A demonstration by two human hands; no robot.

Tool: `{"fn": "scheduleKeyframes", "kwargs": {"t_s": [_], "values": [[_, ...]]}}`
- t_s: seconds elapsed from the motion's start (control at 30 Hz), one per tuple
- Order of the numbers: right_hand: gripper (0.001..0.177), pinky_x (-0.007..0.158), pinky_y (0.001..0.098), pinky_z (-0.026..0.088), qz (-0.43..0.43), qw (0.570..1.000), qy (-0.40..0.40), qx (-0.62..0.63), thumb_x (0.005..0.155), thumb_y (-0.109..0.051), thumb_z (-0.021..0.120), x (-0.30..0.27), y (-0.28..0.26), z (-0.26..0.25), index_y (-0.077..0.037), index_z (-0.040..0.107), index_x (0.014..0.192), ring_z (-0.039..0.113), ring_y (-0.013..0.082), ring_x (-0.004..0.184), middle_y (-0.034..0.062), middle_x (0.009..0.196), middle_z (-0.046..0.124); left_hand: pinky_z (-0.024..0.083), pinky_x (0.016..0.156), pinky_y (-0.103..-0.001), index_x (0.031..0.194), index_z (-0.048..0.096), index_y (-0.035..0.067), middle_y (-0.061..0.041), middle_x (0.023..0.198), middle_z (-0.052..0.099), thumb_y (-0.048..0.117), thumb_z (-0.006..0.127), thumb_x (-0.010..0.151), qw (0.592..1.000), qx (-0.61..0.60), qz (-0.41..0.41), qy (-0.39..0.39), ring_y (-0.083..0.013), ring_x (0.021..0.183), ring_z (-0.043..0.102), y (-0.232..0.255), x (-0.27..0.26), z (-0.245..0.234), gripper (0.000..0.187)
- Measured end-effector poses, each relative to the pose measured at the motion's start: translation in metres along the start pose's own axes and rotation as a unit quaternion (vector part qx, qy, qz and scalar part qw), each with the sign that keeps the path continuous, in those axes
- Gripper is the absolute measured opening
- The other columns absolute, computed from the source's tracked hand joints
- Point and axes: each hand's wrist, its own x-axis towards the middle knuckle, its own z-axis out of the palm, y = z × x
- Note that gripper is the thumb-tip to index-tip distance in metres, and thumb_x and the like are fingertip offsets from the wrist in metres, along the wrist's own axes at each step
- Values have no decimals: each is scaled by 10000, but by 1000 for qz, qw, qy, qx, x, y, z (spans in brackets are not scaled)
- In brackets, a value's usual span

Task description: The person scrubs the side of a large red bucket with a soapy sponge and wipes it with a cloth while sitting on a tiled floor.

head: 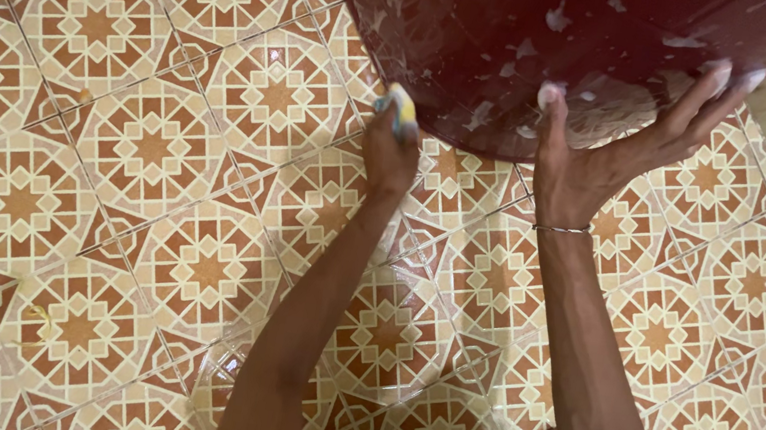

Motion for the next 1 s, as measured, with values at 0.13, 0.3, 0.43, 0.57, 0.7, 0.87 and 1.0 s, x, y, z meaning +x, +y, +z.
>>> {"fn": "scheduleKeyframes", "kwargs": {"t_s": [0.13,0.3,0.43,0.57,0.7,0.87,1.0], "values": [[1144,1342,513,134,-5,1000,8,2,920,-715,761,1,4,0,-301,-9,1658,21,268,1592,53,1716,-68,616,866,-399,1392,556,-69,-248,1189,654,304,487,935,997,-44,-18,58,-328,1012,708,17,13,-10,594],[1117,1350,492,148,-4,1000,5,8,927,-694,755,0,-2,-1,-297,0,1647,24,262,1600,51,1701,-58,605,951,-411,1382,539,-106,-272,1163,672,232,521,1039,997,-60,42,22,-338,1051,722,19,0,-21,481],[1133,1342,491,151,7,1000,2,12,917,-692,759,2,-8,-3,-292,6,1663,47,269,1596,60,1720,-41,642,804,-360,1366,557,-45,-248,1163,680,179,556,918,996,-62,-58,38,-323,950,740,23,25,-23,500],[1134,1343,495,145,2,1000,6,10,912,-693,763,4,-6,-2,-288,4,1650,40,273,1594,63,1707,-40,597,896,-391,1335,596,-92,-264,1127,710,107,641,942,992,-91,38,75,-345,1006,733,13,21,-15,442],[1159,1341,497,146,2,1000,16,14,919,-705,800,4,-6,1,-309,12,1671,42,269,1587,56,1735,-34,603,940,-362,1359,595,-69,-231,1204,711,109,682,923,994,-45,26,99,-308,1043,738,-5,27,-5,479],[1131,1348,492,135,-4,1000,5,22,919,-671,779,3,-1,0,-299,-3,1647,21,264,1592,58,1704,-53,599,867,-383,1397,572,-65,-219,1109,737,114,583,939,982,-150,65,96,-291,990,743,-26,66,-6,492],[1124,1348,490,136,-5,1000,2,18,921,-669,778,1,2,3,-308,-6,1640,23,254,1596,48,1698,-44,598,944,-372,1383,556,-71,-226,1170,709,178,608,1046,974,-105,138,147,-306,1074,721,-20,48,-7,422]]}}
